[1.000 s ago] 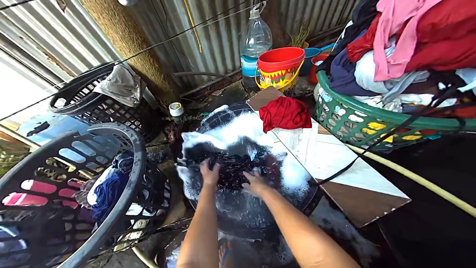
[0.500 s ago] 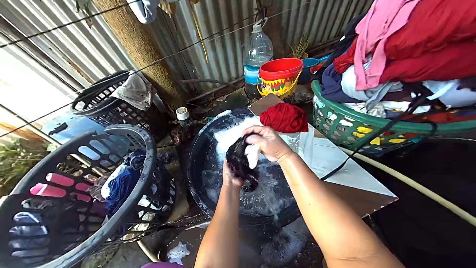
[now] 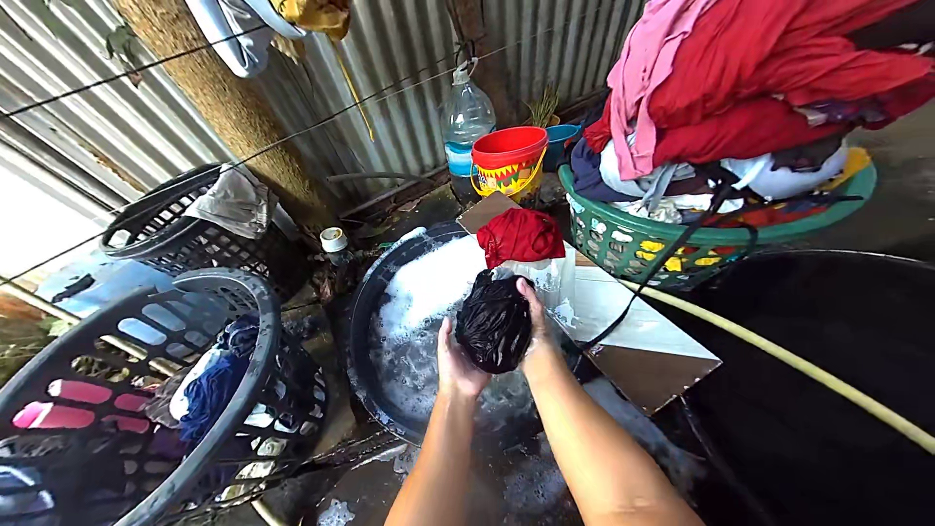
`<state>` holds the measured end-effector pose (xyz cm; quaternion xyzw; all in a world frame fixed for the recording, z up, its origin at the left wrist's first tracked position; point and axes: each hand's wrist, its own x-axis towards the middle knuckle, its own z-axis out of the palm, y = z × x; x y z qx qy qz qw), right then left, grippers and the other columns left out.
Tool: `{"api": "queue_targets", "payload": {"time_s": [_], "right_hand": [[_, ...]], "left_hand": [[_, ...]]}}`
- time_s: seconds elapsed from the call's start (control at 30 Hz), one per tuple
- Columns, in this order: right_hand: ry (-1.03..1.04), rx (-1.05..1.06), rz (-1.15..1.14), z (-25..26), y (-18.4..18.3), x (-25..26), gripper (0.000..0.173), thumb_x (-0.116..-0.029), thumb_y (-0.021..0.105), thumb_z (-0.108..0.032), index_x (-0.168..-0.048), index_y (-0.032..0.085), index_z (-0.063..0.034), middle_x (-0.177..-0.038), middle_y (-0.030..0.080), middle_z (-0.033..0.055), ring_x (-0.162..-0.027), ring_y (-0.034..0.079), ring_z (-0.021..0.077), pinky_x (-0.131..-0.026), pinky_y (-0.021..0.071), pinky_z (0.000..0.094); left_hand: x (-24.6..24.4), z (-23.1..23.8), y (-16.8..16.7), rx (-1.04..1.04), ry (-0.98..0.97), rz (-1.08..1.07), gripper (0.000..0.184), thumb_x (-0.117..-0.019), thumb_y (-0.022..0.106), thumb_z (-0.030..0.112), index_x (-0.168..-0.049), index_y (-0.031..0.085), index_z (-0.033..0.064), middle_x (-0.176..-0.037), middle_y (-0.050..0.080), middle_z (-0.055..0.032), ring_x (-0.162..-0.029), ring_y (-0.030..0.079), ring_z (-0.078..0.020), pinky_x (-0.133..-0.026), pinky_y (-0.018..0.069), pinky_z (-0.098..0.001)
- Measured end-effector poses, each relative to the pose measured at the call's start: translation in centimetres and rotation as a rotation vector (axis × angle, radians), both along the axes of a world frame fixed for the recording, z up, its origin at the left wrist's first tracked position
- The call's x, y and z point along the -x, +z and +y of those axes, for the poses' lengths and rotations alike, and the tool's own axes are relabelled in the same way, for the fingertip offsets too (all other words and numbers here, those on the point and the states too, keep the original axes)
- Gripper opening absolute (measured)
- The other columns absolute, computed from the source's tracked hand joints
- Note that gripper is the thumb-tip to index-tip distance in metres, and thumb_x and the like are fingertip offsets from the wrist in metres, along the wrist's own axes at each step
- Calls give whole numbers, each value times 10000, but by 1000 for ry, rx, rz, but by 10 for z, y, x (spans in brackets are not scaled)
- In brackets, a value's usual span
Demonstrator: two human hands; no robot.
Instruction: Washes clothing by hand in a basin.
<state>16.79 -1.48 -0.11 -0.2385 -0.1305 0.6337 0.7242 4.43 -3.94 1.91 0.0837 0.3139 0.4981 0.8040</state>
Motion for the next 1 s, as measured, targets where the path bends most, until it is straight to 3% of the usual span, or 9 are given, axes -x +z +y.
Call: {"api": "queue_targets", "payload": {"time_s": [0.1, 0.17, 0.27, 0.33, 0.43, 0.53, 0.77, 0.87, 1.0], "right_hand": [[-56, 59, -457, 6, 29, 4, 366, -905, 696, -180, -1233, 619, -38, -1030, 695, 74, -940, 663, 122, -851, 569, 338], [-55, -68, -664, 3, 38, 11, 430, -797, 734, -21, -1215, 635, 8, -1042, 704, 83, -952, 662, 113, -874, 568, 329], [-73, -236, -773, -6, 43, 22, 359, -740, 745, 30, -1093, 681, 4, -954, 729, 33, -886, 685, 71, -837, 595, 301], [-117, -162, -802, -11, 48, 27, 202, -818, 741, -28, -1013, 690, -25, -890, 717, 18, -837, 680, 69, -799, 592, 304], [-38, 213, -641, -10, 55, 23, 346, -1019, 637, -320, -1180, 645, -14, -1048, 694, 143, -966, 674, 225, -856, 569, 452], [141, 375, -449, -1, 53, 16, 557, -1048, 469, -557, -1324, 581, -87, -1133, 680, 147, -1016, 671, 265, -855, 570, 486], [530, 394, -611, 1, 63, -12, 349, -1107, 385, -355, -992, 607, -113, -772, 595, 18, -675, 595, 119, -619, 519, 307], [629, 304, -1101, -1, 67, -17, 282, -1104, 408, -193, -1133, 628, -19, -947, 601, 83, -823, 580, 146, -758, 504, 340], [647, 396, -1751, 3, 76, -13, 446, -1077, 517, -274, -1259, 628, 117, -1349, 601, 298, -1308, 557, 406, -1102, 411, 566]], "left_hand": [[9, -2, -11, -83, -108, 144, 1007, -830, 150, 934, -1614, 187, 302, -1503, 483, -210, -1247, 563, -468, -780, 535, -673], [4, 2, -11, -111, -36, 0, 1123, -664, 304, 1029, -1454, 450, 244, -1298, 652, -167, -1109, 670, -398, -712, 588, -601], [-4, 18, -2, -231, 205, -100, 804, -875, 390, 842, -1217, 602, 147, -997, 740, -76, -911, 732, -215, -758, 628, -440], [-5, 26, 9, -350, 306, 37, 436, -1067, 397, 502, -1198, 602, 140, -959, 732, -42, -871, 723, -160, -745, 623, -374], [-12, 30, 28, -445, 411, 333, 173, -1014, 595, 205, -1125, 634, 78, -887, 719, -77, -768, 711, -180, -669, 617, -379], [-18, 33, 31, -736, 468, 584, 157, -863, 779, 185, -948, 727, 64, -838, 741, -26, -749, 711, -118, -697, 619, -326], [-19, 29, 36, -1410, 373, 1291, 220, -844, 700, 204, -762, 740, 4, -757, 704, -97, -708, 669, -168, -678, 552, -356], [-12, 25, 29, -1510, 205, 1432, 240, -819, 668, 236, -693, 696, 33, -690, 659, -95, -633, 655, -235, -571, 529, -442], [6, 31, 13, -947, -146, 1295, 304, -1009, 560, 191, -949, 704, -71, -892, 709, -146, -858, 686, -201, -831, 559, -418]]}}
